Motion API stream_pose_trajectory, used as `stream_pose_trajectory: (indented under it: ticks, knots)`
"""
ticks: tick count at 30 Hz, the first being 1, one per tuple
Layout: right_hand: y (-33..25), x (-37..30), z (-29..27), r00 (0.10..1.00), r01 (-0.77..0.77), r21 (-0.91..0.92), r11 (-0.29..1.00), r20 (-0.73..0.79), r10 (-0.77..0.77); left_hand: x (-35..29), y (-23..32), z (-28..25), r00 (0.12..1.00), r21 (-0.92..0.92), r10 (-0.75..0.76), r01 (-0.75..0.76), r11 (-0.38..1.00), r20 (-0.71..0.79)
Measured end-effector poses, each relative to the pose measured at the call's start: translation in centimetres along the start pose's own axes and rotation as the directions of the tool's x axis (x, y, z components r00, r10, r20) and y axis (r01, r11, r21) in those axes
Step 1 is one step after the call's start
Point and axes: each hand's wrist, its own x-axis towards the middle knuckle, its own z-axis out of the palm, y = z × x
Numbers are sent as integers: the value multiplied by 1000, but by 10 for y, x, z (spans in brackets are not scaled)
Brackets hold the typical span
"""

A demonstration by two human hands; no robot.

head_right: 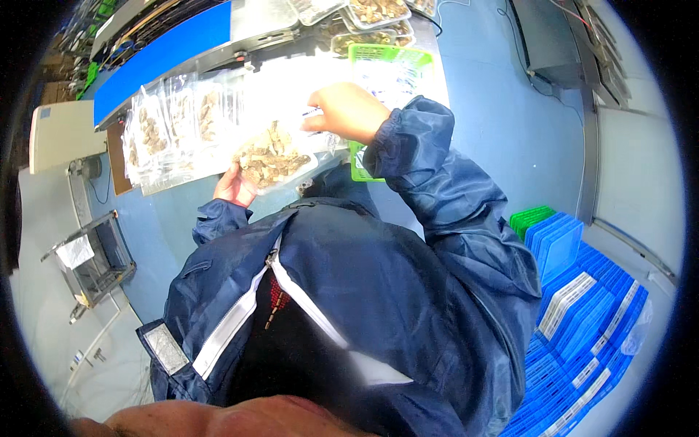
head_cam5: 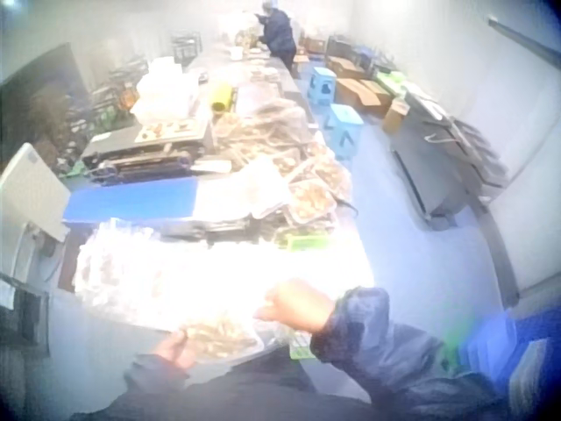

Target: The person repeatedly scoops small food items from a green basket into clear plastic bags, seals them using a heat-sealing machine, and stacks the finished packages on the table. The process is continuous and repetitive throughout the clip.

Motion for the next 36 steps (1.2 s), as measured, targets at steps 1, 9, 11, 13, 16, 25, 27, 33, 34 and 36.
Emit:
stream_pose_trajectory:
  ticks: [1,9,11,13,16,25,27,33,34,36]
  knots:
    - [-7,5,-3,1000,19,17,1000,-20,-19,-4,-1,0,1000,-29,5,-5,1000,-6]
    - [-48,49,-16,960,176,147,973,194,-203,-22,-7,-29,996,-145,78,-71,987,46]
    - [-58,53,-11,992,126,-1,992,-25,-126,-24,-10,-28,993,-173,96,-83,981,69]
    - [-59,51,9,995,99,-70,993,30,-97,-26,-8,-24,992,-212,119,-109,971,39]
    - [-81,45,18,993,120,-223,967,18,-119,-25,-2,-11,981,-249,165,-135,959,106]
    - [-4,98,3,931,-300,393,869,-76,356,-24,37,-70,847,-31,425,-458,888,-319]
    - [70,103,47,912,-404,74,912,113,395,-19,59,-74,764,64,421,-449,891,-489]
    - [132,134,151,820,-443,-437,783,154,551,7,90,-95,673,195,422,-388,901,-608]
    - [138,137,156,837,-410,-454,791,157,524,11,88,-92,636,210,415,-374,903,-651]
    - [147,138,164,861,-349,-496,795,165,481,16,78,-93,604,222,440,-402,888,-665]
